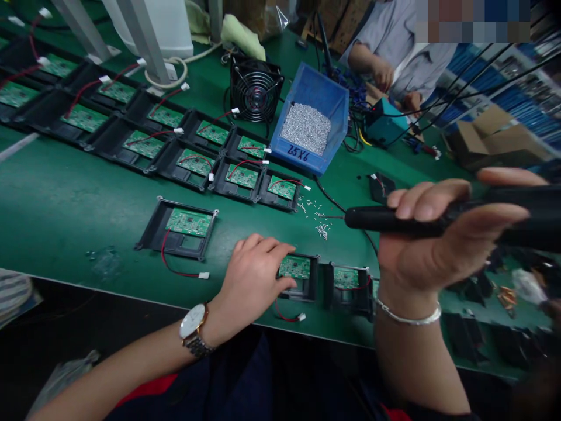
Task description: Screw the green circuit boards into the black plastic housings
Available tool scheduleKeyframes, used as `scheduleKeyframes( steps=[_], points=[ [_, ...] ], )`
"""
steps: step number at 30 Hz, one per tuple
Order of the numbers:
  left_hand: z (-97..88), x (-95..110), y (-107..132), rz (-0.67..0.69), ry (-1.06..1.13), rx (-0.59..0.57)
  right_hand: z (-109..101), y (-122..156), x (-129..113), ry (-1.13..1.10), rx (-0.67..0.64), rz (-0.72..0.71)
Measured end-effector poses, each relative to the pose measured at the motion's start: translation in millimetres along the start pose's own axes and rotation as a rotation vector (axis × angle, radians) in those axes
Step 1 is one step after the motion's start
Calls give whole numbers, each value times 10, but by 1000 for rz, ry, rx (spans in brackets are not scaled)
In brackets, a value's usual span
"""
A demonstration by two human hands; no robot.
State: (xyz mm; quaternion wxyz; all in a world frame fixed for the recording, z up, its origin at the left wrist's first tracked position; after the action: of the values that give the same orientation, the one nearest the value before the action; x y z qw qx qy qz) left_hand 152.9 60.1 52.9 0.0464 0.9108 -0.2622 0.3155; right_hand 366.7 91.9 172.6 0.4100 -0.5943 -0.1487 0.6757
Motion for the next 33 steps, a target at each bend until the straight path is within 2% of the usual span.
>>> scheduleKeyframes(
  steps=[3,7,11,16,20,25,29,33],
  points=[
    [-9,16,-16,18,-22,6,-118,-98,334,31,4,46],
    [-34,33,-54,3,-11,7,-138,-16,631,25,-8,115],
    [-49,31,-74,-12,-8,6,-73,104,715,55,-58,175],
    [-58,-18,-81,-22,56,15,-42,163,726,91,-87,174],
    [-110,-54,-101,-35,246,102,-24,119,545,81,-64,135],
    [-150,-78,-117,-95,556,216,76,53,76,10,-37,163],
    [-159,-65,-124,-97,610,263,223,85,-233,-12,-7,195],
    [-161,-47,-116,-72,625,293,296,150,-347,-35,70,244]
  ],
)
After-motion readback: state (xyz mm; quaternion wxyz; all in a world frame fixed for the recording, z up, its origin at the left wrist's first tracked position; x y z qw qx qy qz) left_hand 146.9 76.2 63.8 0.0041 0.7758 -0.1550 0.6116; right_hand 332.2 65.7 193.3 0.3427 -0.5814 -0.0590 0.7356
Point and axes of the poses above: each hand's wrist, its own y-axis away from the middle knuckle, its own z-axis out of the palm, x = y × z, the point moved 4 cm from there along -y, towards the middle knuckle, and after that the axes turned 1 degree about x, right-handed, at the moved point
